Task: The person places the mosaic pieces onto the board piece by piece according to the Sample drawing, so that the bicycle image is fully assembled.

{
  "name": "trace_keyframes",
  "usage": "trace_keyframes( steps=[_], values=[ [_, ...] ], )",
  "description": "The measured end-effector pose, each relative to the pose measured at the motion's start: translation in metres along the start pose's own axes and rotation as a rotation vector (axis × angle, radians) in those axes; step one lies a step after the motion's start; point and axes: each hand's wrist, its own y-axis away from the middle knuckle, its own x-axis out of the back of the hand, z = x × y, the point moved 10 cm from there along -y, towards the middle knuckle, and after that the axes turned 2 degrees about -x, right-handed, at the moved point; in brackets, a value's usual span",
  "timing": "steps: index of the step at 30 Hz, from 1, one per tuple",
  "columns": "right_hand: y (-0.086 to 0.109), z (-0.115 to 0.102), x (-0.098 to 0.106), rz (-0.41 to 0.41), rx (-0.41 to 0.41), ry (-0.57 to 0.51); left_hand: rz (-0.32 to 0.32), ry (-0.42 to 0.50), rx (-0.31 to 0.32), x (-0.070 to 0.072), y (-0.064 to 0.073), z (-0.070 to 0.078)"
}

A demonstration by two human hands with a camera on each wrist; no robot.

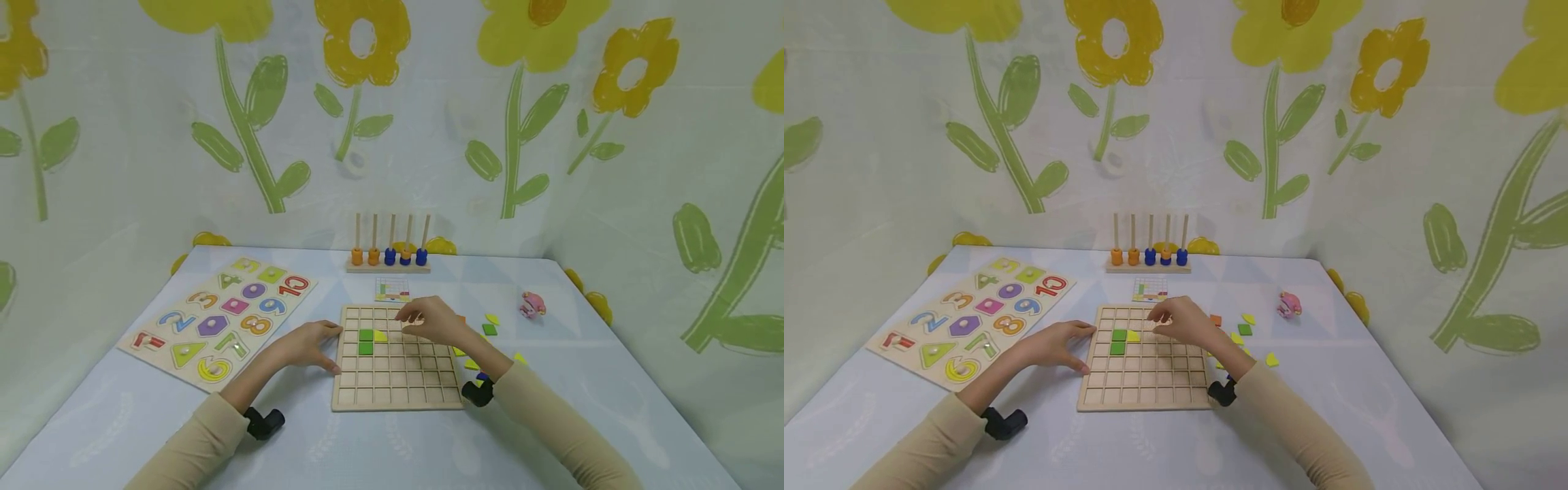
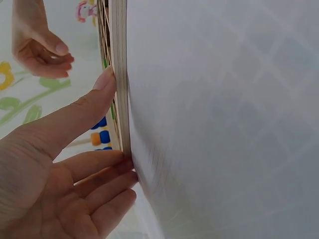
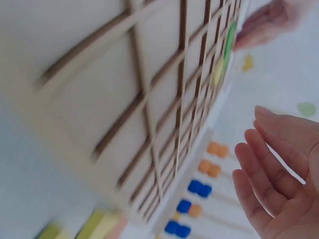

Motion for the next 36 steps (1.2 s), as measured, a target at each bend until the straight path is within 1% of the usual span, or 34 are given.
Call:
trace_keyframes(
  steps=[2,4,6,11,14,16,19,24,30,33,36],
  values=[
    [0.01,0.008,0.011,0.032,-0.017,0.001,-0.002,-0.003,0.002,-0.001,-0.001,0.0],
    [0.02,0.017,0.02,0.055,-0.048,-0.002,-0.002,-0.006,0.002,-0.001,-0.001,0.001],
    [0.031,0.025,0.029,0.068,-0.059,-0.004,-0.001,-0.006,0.004,-0.001,-0.001,0.001],
    [0.056,0.045,0.046,0.074,-0.067,-0.004,-0.004,-0.009,0.013,-0.001,-0.001,0.0],
    [0.067,0.06,0.053,0.074,-0.086,0.009,-0.005,-0.015,0.016,0.0,-0.001,0.0],
    [0.073,0.071,0.056,0.066,-0.115,0.018,-0.005,-0.02,0.015,0.0,0.0,0.0],
    [0.08,0.086,0.058,0.052,-0.157,0.023,-0.001,-0.032,-0.007,0.002,0.001,0.002],
    [0.087,0.104,0.059,0.007,-0.186,0.031,0.005,-0.049,-0.041,0.003,0.001,0.006],
    [0.094,0.126,0.055,-0.058,-0.26,0.058,-0.006,-0.049,-0.042,0.002,-0.001,0.007],
    [0.095,0.131,0.055,-0.066,-0.261,0.09,-0.008,-0.046,-0.033,0.002,-0.001,0.006],
    [0.095,0.131,0.055,-0.057,-0.24,0.111,-0.008,-0.043,-0.031,0.002,-0.001,0.006]
  ],
)
